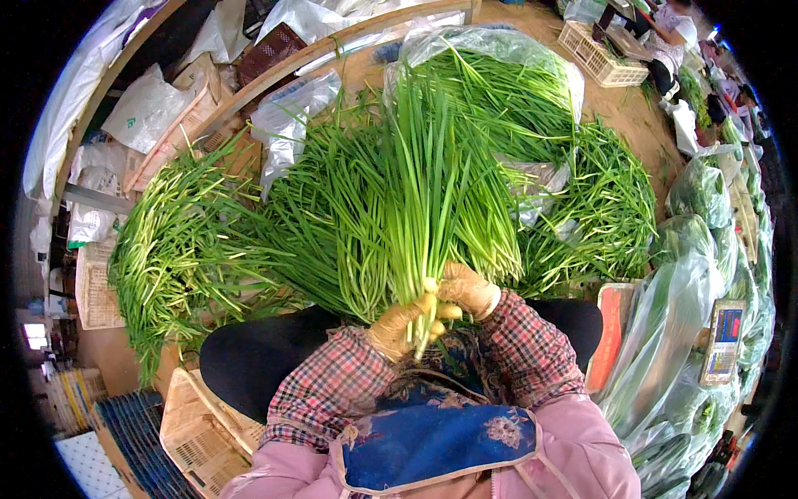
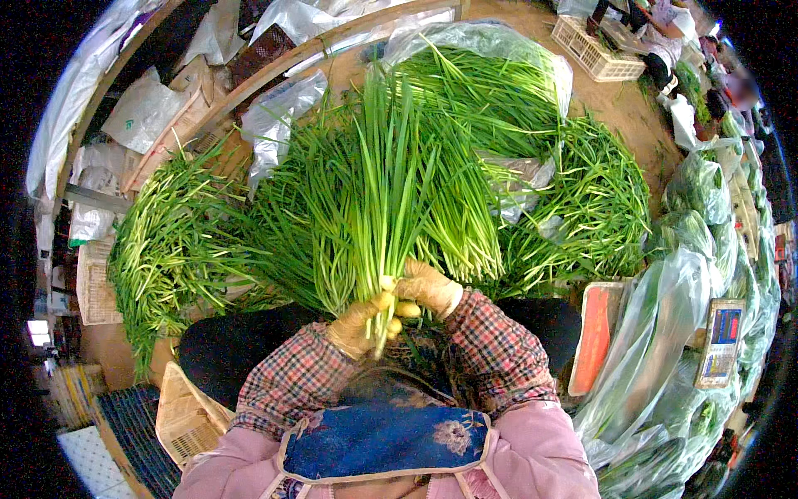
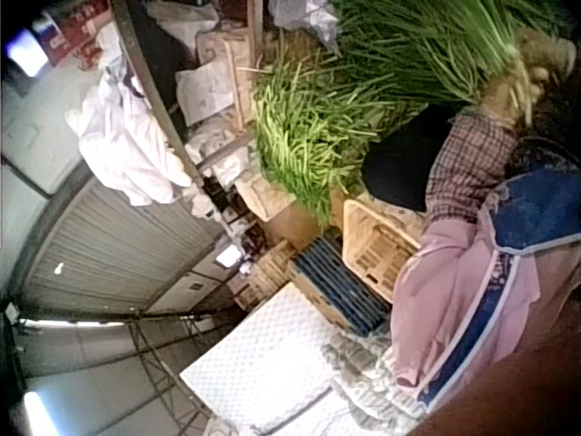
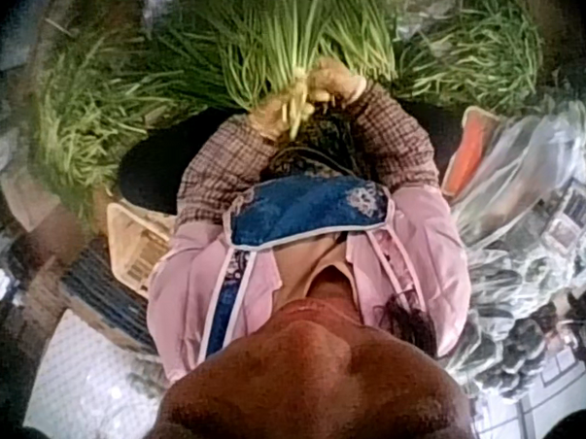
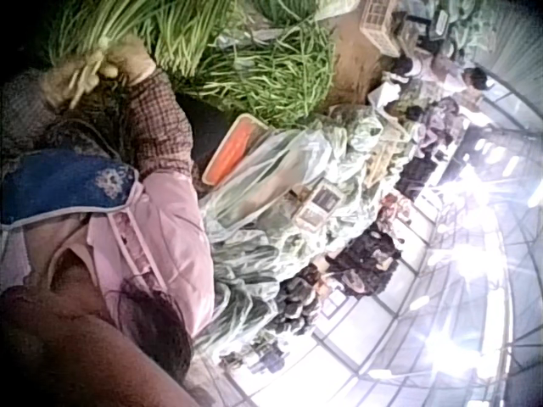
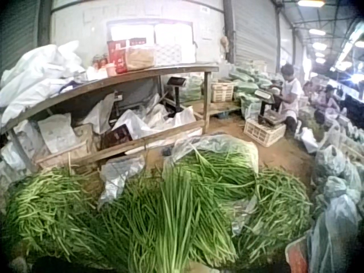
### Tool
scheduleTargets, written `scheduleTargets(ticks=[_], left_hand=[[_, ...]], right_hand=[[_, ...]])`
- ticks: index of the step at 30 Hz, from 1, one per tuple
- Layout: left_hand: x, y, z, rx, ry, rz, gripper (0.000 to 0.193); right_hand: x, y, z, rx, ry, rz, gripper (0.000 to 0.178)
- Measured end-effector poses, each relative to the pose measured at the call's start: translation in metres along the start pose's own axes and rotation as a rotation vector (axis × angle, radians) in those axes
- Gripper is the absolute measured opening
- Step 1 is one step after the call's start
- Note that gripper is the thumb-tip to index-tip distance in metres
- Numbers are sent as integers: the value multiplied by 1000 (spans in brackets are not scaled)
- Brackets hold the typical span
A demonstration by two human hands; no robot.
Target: The person, wearing gloves, gathers bunches of green onions from a pile, aligns them, and places them into plastic bags.
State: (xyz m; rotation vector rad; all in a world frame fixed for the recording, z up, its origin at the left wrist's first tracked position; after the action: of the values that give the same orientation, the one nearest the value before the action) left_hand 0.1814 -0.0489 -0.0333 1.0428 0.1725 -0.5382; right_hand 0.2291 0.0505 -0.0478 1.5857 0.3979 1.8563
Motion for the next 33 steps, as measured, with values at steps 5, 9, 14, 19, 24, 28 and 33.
scheduleTargets(ticks=[5,9,14,19,24,28,33], left_hand=[[6,-37,-12,-31,21,269,41],[9,-28,-7,-176,48,275,39],[8,-46,-8,-155,132,167,35],[2,-50,-8,-281,165,91,36],[8,-50,-4,-430,152,-91,37],[11,-40,-4,-483,153,-222,24],[11,-43,-9,-297,97,45,34]], right_hand=[[-19,-25,-6,-203,106,21,35],[-24,-27,-7,-149,-37,-56,43],[-16,-19,-3,-129,115,12,44],[12,-32,11,-222,232,357,19],[41,-14,8,-365,136,334,28],[3,-15,-14,-457,171,447,30],[9,-3,-4,-395,-50,678,29]])
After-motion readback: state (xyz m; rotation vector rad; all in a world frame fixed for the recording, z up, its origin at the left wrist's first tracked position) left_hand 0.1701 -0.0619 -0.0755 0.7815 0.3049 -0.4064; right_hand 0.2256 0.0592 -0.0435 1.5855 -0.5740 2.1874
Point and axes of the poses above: each hand's wrist, its own z-axis away from the middle knuckle, its own y-axis out of the palm, x = y × z, the point moved 5 cm from there along -z, towards the middle knuckle, and after that the axes turned 2 degrees about -y, right-handed, at the moved point
